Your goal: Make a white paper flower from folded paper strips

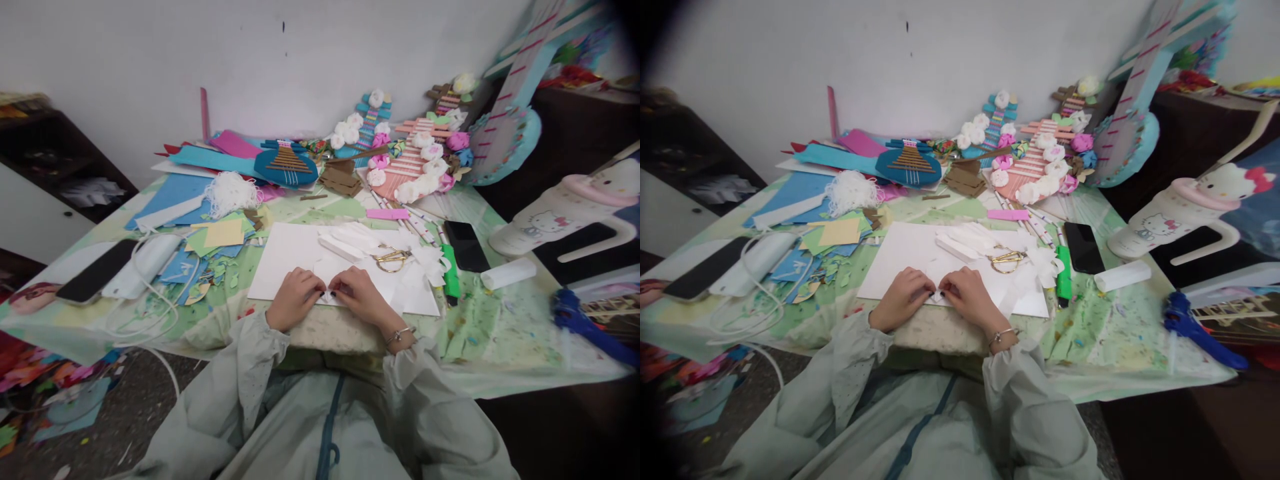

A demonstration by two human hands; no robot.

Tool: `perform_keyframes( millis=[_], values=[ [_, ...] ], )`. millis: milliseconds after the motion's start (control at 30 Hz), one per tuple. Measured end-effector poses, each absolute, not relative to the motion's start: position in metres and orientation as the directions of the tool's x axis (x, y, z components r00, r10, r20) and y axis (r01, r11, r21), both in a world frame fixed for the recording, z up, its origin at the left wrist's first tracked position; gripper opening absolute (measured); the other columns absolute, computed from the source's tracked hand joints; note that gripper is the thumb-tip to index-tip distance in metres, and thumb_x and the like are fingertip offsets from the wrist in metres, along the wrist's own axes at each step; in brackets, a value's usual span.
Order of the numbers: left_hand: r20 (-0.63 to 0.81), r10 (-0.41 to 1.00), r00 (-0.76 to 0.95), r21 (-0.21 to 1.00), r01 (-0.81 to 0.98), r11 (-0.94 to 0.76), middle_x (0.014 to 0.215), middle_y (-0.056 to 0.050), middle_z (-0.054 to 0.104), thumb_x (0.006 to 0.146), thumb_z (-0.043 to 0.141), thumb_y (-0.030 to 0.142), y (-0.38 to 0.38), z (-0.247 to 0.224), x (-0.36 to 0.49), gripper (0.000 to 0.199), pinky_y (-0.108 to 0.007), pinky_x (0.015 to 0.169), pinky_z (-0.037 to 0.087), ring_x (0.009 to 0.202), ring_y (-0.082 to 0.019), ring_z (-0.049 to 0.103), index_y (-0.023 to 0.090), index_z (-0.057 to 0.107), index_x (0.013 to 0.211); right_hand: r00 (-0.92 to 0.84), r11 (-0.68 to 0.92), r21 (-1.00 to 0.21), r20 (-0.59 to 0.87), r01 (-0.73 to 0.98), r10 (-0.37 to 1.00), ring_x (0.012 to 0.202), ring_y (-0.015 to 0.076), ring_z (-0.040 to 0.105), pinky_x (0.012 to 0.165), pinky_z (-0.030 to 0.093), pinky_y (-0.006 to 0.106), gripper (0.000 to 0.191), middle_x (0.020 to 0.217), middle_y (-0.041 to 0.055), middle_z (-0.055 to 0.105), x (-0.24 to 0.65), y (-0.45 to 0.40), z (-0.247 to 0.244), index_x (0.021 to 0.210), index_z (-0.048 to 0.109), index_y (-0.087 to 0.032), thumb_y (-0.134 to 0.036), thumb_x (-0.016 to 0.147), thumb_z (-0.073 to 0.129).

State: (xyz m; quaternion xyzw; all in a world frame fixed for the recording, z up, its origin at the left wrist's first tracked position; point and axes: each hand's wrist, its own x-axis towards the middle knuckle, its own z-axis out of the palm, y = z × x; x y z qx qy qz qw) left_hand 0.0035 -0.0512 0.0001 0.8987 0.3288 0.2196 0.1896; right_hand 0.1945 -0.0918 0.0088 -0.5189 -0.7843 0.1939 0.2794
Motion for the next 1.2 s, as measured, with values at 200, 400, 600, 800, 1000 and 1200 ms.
perform_keyframes(
  millis=[200, 400, 600, 800, 1000, 1200],
  values=[
    [0.288, 0.714, 0.638, 0.504, 0.533, -0.679, 0.086, -0.004, 0.059, 0.083, 0.052, 0.020, -0.053, -0.001, 0.004, 0.007, -0.035, 0.078, 0.038, 0.086, -0.020, 0.048, 0.018, 0.053, 0.090, -0.308, 0.386, -0.587, 0.233, 0.712, 0.923, 0.081, 0.0171, 0.048, 0.076, 0.030, 0.031, 0.011, 0.079, 0.0006, 0.062, 0.194, -0.092, 0.009, 0.084, 0.060, -0.020, -0.011, 0.080, 0.055],
    [0.274, 0.713, 0.645, 0.496, 0.540, -0.680, 0.084, -0.003, 0.057, 0.082, 0.053, 0.018, -0.054, 0.000, 0.004, 0.002, -0.034, 0.077, 0.038, 0.085, -0.020, 0.047, 0.018, 0.052, 0.084, -0.319, 0.396, -0.566, 0.235, 0.723, 0.918, 0.081, 0.0172, 0.047, 0.075, 0.030, 0.031, 0.010, 0.078, 0.0002, 0.062, 0.194, -0.091, 0.009, 0.084, 0.060, -0.021, -0.012, 0.080, 0.056],
    [0.271, 0.714, 0.645, 0.501, 0.539, -0.677, 0.084, -0.003, 0.058, 0.082, 0.052, 0.018, -0.054, 0.002, 0.005, 0.002, -0.035, 0.077, 0.038, 0.085, -0.020, 0.047, 0.018, 0.052, 0.084, -0.340, 0.412, -0.555, 0.234, 0.723, 0.911, 0.085, 0.0178, 0.048, 0.075, 0.029, 0.031, 0.012, 0.083, 0.0012, 0.062, 0.194, -0.091, 0.007, 0.087, 0.061, -0.022, -0.013, 0.082, 0.055],
    [0.271, 0.717, 0.642, 0.502, 0.541, -0.674, 0.085, -0.003, 0.058, 0.081, 0.051, 0.017, -0.054, 0.001, 0.004, 0.003, -0.035, 0.077, 0.038, 0.085, -0.020, 0.047, 0.019, 0.052, 0.083, -0.361, 0.432, -0.533, 0.238, 0.728, 0.902, 0.086, 0.0178, 0.047, 0.076, 0.029, 0.032, 0.019, 0.084, 0.0015, 0.060, 0.194, -0.091, 0.005, 0.091, 0.065, -0.026, -0.013, 0.085, 0.053],
    [0.302, 0.698, 0.649, 0.478, 0.530, -0.700, 0.085, -0.004, 0.057, 0.081, 0.050, 0.015, -0.056, 0.002, 0.004, 0.006, -0.035, 0.079, 0.039, 0.086, -0.020, 0.048, 0.018, 0.054, 0.083, -0.358, 0.432, -0.508, 0.241, 0.745, 0.902, 0.087, 0.0189, 0.046, 0.077, 0.029, 0.033, 0.020, 0.083, 0.0024, 0.059, 0.193, -0.091, 0.004, 0.091, 0.066, -0.026, -0.013, 0.085, 0.052],
    [0.428, 0.647, 0.631, 0.413, 0.500, -0.761, 0.093, -0.007, 0.060, 0.085, 0.047, 0.016, -0.069, 0.001, -0.003, 0.016, -0.037, 0.082, 0.039, 0.093, -0.020, 0.049, 0.019, 0.062, 0.090, -0.360, 0.430, -0.507, 0.235, 0.747, 0.903, 0.087, 0.0186, 0.046, 0.077, 0.029, 0.033, 0.019, 0.084, 0.0026, 0.059, 0.193, -0.092, 0.006, 0.090, 0.066, -0.025, -0.013, 0.084, 0.052]
  ],
)
